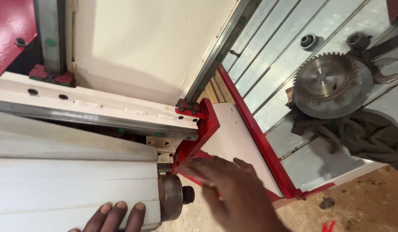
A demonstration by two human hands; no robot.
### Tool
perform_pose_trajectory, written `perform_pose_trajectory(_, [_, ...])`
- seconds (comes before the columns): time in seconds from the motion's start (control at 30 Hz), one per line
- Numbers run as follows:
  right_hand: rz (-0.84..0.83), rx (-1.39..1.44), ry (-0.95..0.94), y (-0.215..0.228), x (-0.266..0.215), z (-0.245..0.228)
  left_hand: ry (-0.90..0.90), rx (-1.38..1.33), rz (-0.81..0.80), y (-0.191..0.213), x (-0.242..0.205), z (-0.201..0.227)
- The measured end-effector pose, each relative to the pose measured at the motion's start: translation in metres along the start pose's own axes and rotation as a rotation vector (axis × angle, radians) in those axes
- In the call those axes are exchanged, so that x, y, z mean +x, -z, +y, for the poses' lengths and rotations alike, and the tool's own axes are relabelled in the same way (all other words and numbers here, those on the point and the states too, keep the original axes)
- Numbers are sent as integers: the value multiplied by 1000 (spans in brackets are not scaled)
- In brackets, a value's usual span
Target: The person performs maintenance on a large industrial machine by adjusting sliding components, turning knobs, and handling small metal parts by hand.
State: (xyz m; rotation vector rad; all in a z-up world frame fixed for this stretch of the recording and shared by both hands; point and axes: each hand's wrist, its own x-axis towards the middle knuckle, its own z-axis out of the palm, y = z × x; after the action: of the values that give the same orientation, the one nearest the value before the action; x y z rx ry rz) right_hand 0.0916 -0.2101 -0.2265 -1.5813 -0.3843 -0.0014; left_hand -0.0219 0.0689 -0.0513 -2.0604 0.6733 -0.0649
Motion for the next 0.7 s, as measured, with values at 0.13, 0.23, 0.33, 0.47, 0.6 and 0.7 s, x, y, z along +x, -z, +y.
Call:
perform_pose_trajectory(0.13, [333,-285,395,-28,1,-15,-62,-29,-70,-23,-2,1])
perform_pose_trajectory(0.23, [-98,-51,231,-35,5,-21,-108,12,-48,-32,-7,-1])
perform_pose_trajectory(0.33, [-320,46,179,-18,17,-30,-199,113,92,-36,2,-3])
perform_pose_trajectory(0.47, [-440,277,316,22,42,-46,13,122,137,2,3,12])
perform_pose_trajectory(0.6, [-645,-87,176,31,47,-76,-30,196,420,3,39,3])
perform_pose_trajectory(0.7, [-590,-173,151,19,50,-88,-148,333,687,6,50,-15])
